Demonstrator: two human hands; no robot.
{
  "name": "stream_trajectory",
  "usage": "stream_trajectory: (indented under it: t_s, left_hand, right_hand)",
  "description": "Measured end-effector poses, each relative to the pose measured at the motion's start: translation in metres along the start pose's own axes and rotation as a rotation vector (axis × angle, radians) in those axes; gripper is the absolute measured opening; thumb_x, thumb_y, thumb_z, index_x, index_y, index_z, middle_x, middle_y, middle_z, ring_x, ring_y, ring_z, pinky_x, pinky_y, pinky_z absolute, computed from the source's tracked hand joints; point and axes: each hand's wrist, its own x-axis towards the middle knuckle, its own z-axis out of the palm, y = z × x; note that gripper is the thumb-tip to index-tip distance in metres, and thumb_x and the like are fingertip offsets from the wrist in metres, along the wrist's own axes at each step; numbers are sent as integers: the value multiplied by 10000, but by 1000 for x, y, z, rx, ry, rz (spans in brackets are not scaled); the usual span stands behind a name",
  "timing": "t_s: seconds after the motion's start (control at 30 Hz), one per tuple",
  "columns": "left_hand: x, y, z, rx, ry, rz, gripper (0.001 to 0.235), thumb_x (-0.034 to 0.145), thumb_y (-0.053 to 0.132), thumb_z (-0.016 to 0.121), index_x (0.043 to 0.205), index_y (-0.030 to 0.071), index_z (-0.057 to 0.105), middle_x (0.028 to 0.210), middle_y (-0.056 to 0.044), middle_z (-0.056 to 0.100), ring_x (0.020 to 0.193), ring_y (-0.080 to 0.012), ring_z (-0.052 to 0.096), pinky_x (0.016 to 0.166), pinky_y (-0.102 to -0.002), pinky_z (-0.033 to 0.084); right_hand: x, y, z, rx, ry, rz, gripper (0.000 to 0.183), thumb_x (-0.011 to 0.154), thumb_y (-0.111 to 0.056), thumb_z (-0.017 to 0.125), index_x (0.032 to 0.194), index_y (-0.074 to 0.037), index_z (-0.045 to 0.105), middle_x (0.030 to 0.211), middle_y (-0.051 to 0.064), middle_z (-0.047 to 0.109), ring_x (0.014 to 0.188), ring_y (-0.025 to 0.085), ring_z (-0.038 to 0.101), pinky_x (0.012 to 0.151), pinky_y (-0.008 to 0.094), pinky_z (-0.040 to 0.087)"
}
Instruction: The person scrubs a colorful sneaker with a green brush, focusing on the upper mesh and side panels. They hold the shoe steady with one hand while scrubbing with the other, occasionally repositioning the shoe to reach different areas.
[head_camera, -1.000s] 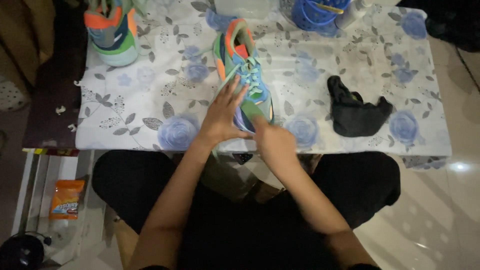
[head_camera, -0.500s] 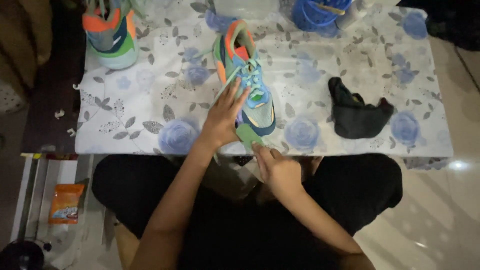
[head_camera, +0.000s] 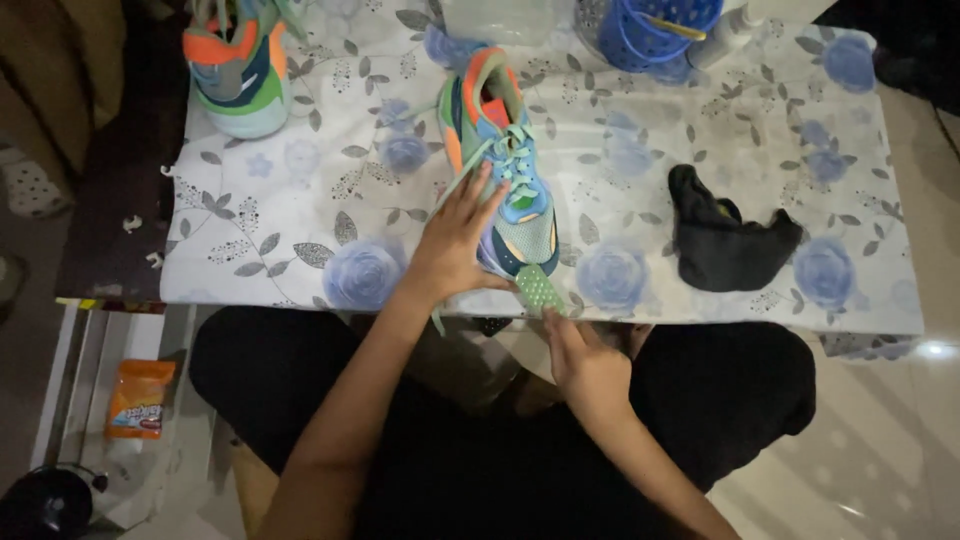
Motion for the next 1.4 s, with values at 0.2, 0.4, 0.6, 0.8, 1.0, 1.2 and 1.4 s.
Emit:
stream_trajectory:
  t_s: [0.2, 0.4, 0.6, 0.8, 1.0, 1.2, 1.4]
  left_hand:
    - [1, 1, 0, 41, 33, 21, 1278, 375, 575, 844, 1435, 205, 232, 1487, -135, 124, 1325, -411, 209, 1036, -532, 273]
    - [1, 8, -5, 63, 54, 11, 1229, 414, 615, 825, 1421, 196, 259, 1480, -148, 136, 1312, -409, 247, 1033, -522, 286]
    - [1, 12, -6, 60, 19, -44, 1181, 436, 610, 819, 1413, 235, 272, 1480, -152, 119, 1329, -393, 224, 1040, -522, 281]
    - [0, 9, -2, 86, 10, -42, 1160, 477, 613, 797, 1424, 235, 245, 1478, -168, 107, 1335, -388, 204, 1050, -514, 260]
    - [0, 7, -3, 61, -33, -55, 1180, 448, 620, 801, 1421, 290, 222, 1481, -170, 76, 1332, -393, 212, 1033, -517, 284]
    - [4, 13, -6, 68, -61, -43, 1141, 397, 610, 816, 1386, 329, 321, 1466, -219, 51, 1319, -442, 194, 1041, -523, 263]
    - [3, 16, -7, 47, -45, -67, 1120, 433, 605, 819, 1389, 329, 304, 1468, -213, 35, 1330, -425, 187, 1047, -519, 262]
  right_hand:
    - [59, 25, 42, 366, -20, 110, 140, 868, -266, 592, 952, -159, 627, 692, 116, 658, 616, 315, 638, 537, 427, 497]
    - [35, 12, 17, 535, -86, 210, 140, 866, -212, 585, 964, -120, 624, 826, 98, 688, 743, 290, 654, 628, 411, 509]
    - [12, 30, 34, 387, -86, 149, 187, 845, -265, 612, 1002, -166, 634, 774, 95, 681, 720, 272, 649, 585, 416, 519]
    - [97, 28, 52, 734, -103, 248, 199, 923, -224, 501, 1083, -110, 528, 981, 161, 647, 936, 376, 582, 733, 534, 478]
    - [16, 5, 26, 847, -78, 472, 122, 914, -105, 494, 1005, -25, 511, 942, 267, 623, 945, 437, 558, 716, 537, 486]
    - [32, 4, 38, 829, -43, 448, 199, 928, -147, 487, 1069, -10, 515, 1005, 281, 592, 948, 456, 538, 679, 539, 468]
    - [83, 19, 57, 1017, -58, 370, 224, 951, -182, 460, 1136, -73, 523, 1073, 237, 585, 906, 361, 608, 676, 468, 514]
